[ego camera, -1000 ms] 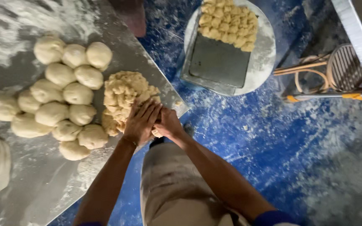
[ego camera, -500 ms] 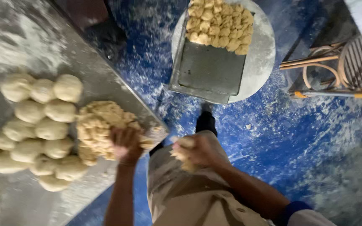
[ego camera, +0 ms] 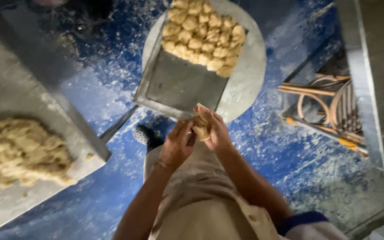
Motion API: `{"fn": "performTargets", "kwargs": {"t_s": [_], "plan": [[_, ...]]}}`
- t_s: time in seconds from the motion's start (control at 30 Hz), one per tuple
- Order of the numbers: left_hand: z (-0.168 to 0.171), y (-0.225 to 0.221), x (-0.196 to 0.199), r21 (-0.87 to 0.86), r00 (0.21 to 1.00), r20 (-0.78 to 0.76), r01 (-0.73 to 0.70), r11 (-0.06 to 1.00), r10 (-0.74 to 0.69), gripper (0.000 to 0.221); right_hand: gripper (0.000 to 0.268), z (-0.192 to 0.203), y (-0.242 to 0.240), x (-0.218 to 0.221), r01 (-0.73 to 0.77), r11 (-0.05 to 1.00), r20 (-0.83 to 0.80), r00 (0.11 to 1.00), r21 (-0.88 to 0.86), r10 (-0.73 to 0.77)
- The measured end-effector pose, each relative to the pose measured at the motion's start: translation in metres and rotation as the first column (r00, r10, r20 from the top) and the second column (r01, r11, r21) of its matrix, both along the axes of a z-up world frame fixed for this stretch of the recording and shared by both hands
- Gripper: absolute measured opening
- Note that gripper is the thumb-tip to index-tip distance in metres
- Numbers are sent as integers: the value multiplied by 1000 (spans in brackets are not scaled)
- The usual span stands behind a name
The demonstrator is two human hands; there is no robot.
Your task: The person shapes portions of dough by hand, rolling them into rounded balls and placing them on a metal tray or grouping them on a floured metal table.
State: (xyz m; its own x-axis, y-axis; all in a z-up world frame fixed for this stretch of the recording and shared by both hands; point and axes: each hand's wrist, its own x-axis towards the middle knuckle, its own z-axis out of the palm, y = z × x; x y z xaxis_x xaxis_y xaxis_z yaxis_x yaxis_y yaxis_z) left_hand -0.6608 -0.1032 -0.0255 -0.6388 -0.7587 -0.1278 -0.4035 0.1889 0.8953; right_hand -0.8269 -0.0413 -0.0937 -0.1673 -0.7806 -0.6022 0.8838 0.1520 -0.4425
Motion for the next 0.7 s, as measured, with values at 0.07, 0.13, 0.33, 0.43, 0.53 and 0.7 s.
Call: {"fn": "performTargets", "kwargs": {"t_s": [0.07,0.13,0.33,0.43,0.53,0.7], "plan": [[-19,-6,-36,-55,997,47,-50,997,53,25,39,-8,-4,-10,193,980,113,976,-43,-188],[-38,-5,-64,-134,999,-5,-33,990,32,19,37,-15,-20,-33,153,982,-26,988,110,-151],[-199,-107,-92,-186,992,-102,-94,978,76,34,36,-52,-6,-116,21,943,-398,910,332,120],[-307,-186,-97,-129,898,165,-390,912,407,46,36,-76,36,-140,122,718,-467,830,685,305],[-371,-227,-116,-108,842,254,-464,879,475,58,49,-83,69,-151,109,783,-315,942,613,115],[-375,-255,-163,16,645,421,-709,705,638,71,48,-77,71,-158,-18,838,3,1000,545,20]]}}
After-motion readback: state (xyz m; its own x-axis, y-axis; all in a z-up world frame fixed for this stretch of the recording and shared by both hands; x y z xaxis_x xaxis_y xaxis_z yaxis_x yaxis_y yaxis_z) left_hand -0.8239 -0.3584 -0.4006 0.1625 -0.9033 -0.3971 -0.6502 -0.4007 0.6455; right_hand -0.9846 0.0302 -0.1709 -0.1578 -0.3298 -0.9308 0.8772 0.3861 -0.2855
